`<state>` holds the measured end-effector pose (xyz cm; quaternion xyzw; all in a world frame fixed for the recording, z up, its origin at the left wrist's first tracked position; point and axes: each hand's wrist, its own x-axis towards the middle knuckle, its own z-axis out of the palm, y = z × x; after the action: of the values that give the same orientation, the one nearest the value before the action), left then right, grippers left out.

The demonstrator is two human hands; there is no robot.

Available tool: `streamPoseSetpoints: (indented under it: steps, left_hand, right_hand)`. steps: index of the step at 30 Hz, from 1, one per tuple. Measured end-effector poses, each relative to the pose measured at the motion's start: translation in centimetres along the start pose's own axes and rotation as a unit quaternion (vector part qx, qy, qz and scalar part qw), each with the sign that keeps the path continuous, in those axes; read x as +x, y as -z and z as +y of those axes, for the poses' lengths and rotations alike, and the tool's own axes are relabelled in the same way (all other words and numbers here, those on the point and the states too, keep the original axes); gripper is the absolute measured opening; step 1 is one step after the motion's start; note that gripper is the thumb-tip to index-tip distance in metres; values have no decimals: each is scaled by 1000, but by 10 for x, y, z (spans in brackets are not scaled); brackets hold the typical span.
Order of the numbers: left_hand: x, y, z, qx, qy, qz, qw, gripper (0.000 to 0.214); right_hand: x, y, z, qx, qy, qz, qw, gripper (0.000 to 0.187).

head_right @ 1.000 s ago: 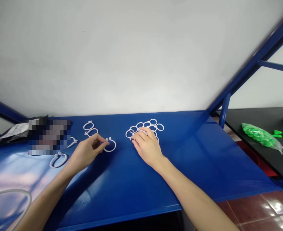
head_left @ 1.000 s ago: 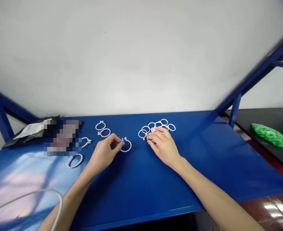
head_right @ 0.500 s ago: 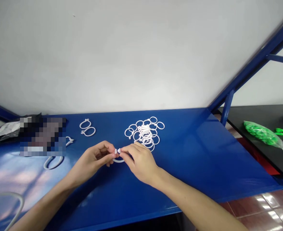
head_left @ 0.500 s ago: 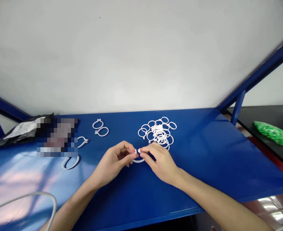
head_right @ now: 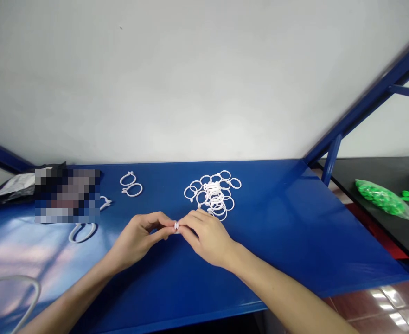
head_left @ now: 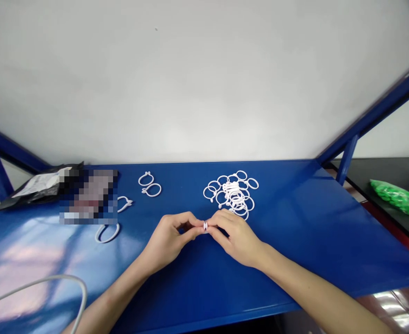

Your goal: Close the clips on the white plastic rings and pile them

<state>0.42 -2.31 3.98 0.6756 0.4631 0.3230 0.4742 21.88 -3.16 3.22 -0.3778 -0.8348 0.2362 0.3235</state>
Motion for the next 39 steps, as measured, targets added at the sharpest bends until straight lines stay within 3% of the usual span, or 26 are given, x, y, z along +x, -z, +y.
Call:
streamPoseSetpoints:
  steps: [8, 11, 13, 15, 17, 18, 20, 22, 26, 35, 39]
  left_hand:
    - [-1, -4, -9, 25, -53, -31, 998, 19]
    - [6, 2, -12, 84, -97, -37, 991, 16]
    - [13, 12, -15, 165, -132, 0, 977, 17]
    - [21, 28, -21, 278, -136, 110, 945, 23]
    - [26, 46, -28, 394, -56, 240, 885, 32]
    - [27, 54, -32, 440, -4, 271, 856, 37]
    - [29, 66, -37, 500, 86, 284, 814, 44]
    - [29, 72, -41, 525, 141, 265, 796, 47]
    - [28, 71, -41, 528, 163, 220, 804, 39]
    - [26, 60, -40, 471, 140, 201, 847, 27]
    - [25, 52, -43, 408, 63, 186, 892, 17]
  right_hand:
    - [-3, 3, -1, -95, 63, -46, 992, 29]
    - [1, 0, 1, -126, 74, -16, 989, 28]
    - [7, 0, 5, -152, 82, 38, 984, 25]
    - [15, 4, 13, -188, 81, 104, 973, 22]
    - [22, 11, 24, -231, 64, 157, 958, 19]
    - [24, 15, 30, -254, 48, 171, 951, 19]
    - [26, 21, 41, -291, 19, 169, 941, 20]
    - [25, 24, 48, -313, -2, 150, 938, 21]
    - [21, 23, 48, -311, -2, 136, 940, 21]
    - [14, 14, 27, -266, 38, 125, 955, 18]
    - [9, 3, 15, -220, 55, 94, 970, 19]
